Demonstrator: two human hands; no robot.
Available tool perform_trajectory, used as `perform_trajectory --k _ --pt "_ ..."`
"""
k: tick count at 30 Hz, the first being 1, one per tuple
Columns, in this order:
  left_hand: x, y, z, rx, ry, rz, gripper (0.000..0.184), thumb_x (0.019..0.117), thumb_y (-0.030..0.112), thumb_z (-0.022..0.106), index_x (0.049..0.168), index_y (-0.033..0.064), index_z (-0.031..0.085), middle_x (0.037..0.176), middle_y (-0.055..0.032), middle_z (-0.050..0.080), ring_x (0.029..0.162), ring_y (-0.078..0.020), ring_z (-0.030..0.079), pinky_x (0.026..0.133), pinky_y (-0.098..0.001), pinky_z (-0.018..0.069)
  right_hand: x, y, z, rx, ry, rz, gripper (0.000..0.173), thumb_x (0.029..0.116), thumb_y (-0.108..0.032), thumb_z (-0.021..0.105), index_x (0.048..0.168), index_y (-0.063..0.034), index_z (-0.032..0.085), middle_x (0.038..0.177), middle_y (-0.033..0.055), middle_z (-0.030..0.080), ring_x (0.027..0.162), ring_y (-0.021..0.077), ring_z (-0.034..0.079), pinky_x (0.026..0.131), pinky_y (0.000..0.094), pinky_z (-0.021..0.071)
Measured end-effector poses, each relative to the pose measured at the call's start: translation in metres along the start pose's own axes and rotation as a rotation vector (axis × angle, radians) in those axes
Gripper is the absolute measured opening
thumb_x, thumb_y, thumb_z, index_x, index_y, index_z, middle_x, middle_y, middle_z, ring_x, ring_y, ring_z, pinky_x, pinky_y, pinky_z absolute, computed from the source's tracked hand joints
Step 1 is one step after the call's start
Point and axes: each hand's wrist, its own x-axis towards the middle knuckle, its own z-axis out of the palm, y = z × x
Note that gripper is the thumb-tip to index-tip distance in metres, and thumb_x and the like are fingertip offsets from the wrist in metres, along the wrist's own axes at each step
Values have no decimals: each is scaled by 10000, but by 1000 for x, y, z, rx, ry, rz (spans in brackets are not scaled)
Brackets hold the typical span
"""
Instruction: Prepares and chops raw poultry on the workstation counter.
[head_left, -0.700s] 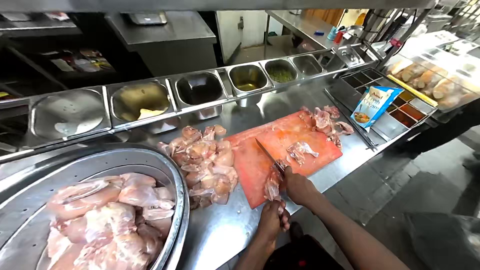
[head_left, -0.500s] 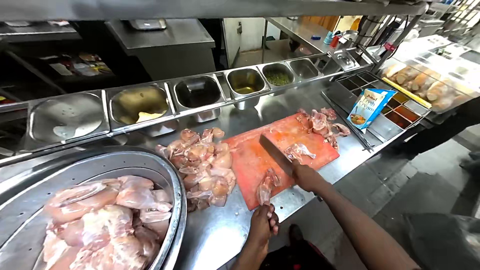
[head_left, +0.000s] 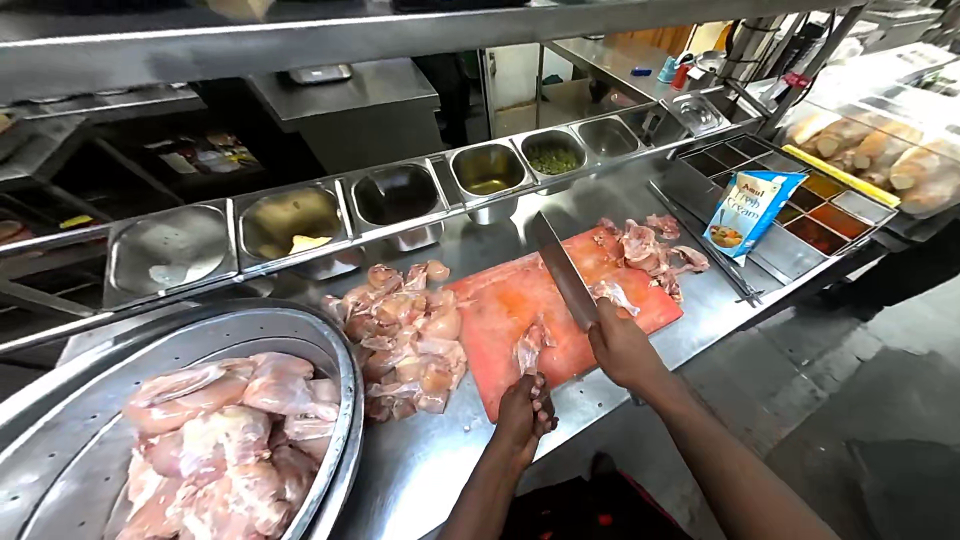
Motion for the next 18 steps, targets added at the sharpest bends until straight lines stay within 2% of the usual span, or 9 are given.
perform_trajectory --k 3,7,9,11,13,15,16,17,18 --pt "0 -9 -9 36 101 -87 366 1141 283 286 893 101 484 528 36 401 393 -80 401 386 -228 406 -19 -5 15 -14 -86 -42 258 1074 -285 476 1253 -100 489 727 91 624 676 293 680 647 498 571" --pt "-2 -6 -14 79 96 -106 399 1149 298 247 892 100 481 535 42 379 393 -67 370 381 -211 376 -22 -13 44 -171 -338 -6 292 1075 -274 427 1326 -135 483 918 144 687 901 362 717 785 544 571" --pt "-1 -5 -16 94 103 -97 383 1147 277 257 888 102 479 534 45 372 393 -65 361 381 -207 367 -18 -21 42 -237 -367 -13 288 1074 -261 423 1331 -141 475 938 150 690 926 376 715 794 549 566" --pt "-2 -5 -17 114 90 -83 372 1146 268 274 888 101 483 538 47 379 399 -64 367 389 -208 373 -20 -31 18 -242 -223 -109 251 1080 -272 433 1273 -132 511 832 123 673 812 351 715 721 526 572" --pt "-4 -5 -19 129 65 -80 358 1148 272 277 908 104 483 547 51 391 407 -61 374 398 -205 379 -28 -43 -9 -139 174 -351 215 1063 -256 467 1130 -78 565 633 66 594 554 279 652 507 467 548" --pt "-5 -4 -18 128 66 -85 360 1146 270 269 898 115 479 539 60 381 402 -54 360 394 -198 362 -27 -60 -21 -40 525 -503 264 1062 -273 424 1055 -44 556 563 8 510 429 185 550 381 376 473" --pt "-5 -3 -17 134 64 -87 367 1148 276 261 895 117 474 541 61 375 405 -55 355 397 -198 358 -26 -64 -15 -27 556 -490 265 1058 -267 430 1055 -29 545 567 10 513 430 176 550 387 360 477" --pt "-4 -3 -17 146 57 -86 369 1149 276 253 898 116 471 544 60 373 411 -58 357 404 -202 358 -24 -63 -2 -62 432 -411 254 1048 -255 448 1082 -22 541 592 36 552 470 212 599 430 391 517" --pt "-2 -2 -16 160 52 -77 364 1148 265 250 900 112 468 548 59 368 416 -61 355 407 -207 358 -18 -59 13 -125 142 -271 248 1052 -240 460 1172 -29 510 679 99 618 598 301 677 549 476 567"
